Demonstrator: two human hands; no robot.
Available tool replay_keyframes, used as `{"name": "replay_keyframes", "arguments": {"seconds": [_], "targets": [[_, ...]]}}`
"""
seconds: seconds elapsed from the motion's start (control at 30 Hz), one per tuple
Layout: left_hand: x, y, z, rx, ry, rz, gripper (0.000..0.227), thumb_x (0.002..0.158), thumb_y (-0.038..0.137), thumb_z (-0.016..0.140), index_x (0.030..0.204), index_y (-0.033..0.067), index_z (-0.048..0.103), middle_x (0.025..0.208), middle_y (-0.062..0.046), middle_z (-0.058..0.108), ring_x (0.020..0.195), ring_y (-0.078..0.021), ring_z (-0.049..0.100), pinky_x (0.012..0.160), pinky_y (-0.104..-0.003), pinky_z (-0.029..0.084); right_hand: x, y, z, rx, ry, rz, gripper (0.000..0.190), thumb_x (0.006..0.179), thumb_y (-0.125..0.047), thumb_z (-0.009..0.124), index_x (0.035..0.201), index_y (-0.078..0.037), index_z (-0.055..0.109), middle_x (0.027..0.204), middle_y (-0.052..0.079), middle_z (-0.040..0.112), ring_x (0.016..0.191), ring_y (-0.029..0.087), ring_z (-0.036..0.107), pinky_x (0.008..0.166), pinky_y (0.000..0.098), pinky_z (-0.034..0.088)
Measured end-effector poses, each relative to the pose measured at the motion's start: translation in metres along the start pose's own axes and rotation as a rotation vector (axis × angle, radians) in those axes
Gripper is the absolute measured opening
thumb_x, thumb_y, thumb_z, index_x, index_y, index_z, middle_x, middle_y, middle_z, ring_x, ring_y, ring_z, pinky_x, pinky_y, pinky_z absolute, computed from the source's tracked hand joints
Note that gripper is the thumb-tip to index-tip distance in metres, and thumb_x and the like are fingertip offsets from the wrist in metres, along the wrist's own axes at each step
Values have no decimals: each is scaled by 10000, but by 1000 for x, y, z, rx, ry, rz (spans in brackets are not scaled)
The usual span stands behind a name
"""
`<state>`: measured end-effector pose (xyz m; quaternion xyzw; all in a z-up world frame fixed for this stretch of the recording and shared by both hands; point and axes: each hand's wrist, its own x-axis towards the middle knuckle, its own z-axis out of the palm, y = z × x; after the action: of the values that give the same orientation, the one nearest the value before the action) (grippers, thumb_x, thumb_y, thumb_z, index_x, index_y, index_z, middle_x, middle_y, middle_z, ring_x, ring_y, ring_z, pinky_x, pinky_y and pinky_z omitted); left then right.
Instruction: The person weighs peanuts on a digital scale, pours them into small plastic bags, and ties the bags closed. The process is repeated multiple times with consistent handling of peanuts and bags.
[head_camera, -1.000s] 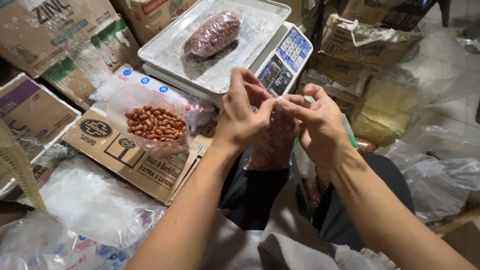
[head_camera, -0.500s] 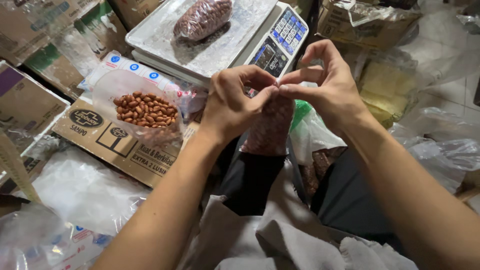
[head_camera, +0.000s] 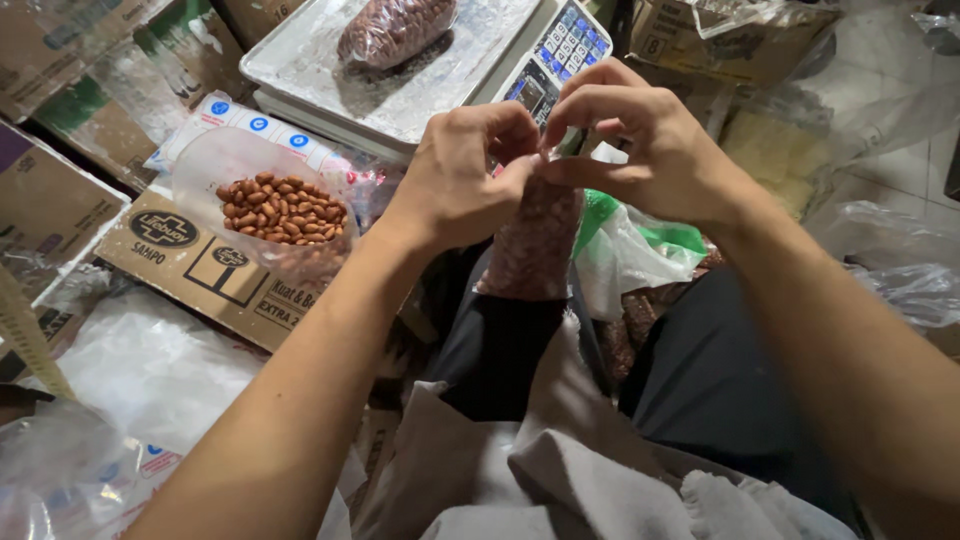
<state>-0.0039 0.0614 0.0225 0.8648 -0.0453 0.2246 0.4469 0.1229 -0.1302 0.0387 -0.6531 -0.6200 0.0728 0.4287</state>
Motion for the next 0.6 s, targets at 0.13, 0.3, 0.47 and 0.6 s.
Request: {"name": "replay_keyframes", "arguments": {"seconds": [0.13, 0.3, 0.47, 0.6], "targets": [[4, 6, 1, 104, -31, -87, 106, 882, 140, 632, 912, 58, 691, 859, -79, 759, 814, -182, 743, 751, -349, 582, 7, -8, -7, -229, -50, -85, 183, 942, -158, 799, 1070, -74, 700, 1139, 44, 617, 1049, 182, 635, 926, 348, 548], [4, 10, 8, 166, -26, -165, 121, 871, 185, 612, 905, 89, 677, 839, -75, 751, 794, -207, 729, 753, -393, 574, 7, -17, -9, -457, -70, -155, 115, 940, -135, 793, 1008, -97, 708, 958, 13, 655, 966, 184, 629, 1018, 420, 475], [16, 19, 8, 235, -27, -193, 134, 886, 192, 580, 934, 106, 670, 823, -98, 738, 777, -241, 735, 763, -413, 577, -2, -26, 5, -592, 29, -255, 139, 821, -120, 818, 924, -106, 727, 925, 37, 696, 955, 244, 642, 860, 439, 432], [16, 32, 5, 377, -61, -144, 184, 862, 184, 595, 1002, 107, 686, 870, -153, 731, 822, -338, 721, 772, -465, 556, 0, -19, 12, -440, 108, -85, 103, 887, -36, 759, 974, -58, 710, 1005, 83, 728, 902, 211, 739, 817, 330, 592]]}}
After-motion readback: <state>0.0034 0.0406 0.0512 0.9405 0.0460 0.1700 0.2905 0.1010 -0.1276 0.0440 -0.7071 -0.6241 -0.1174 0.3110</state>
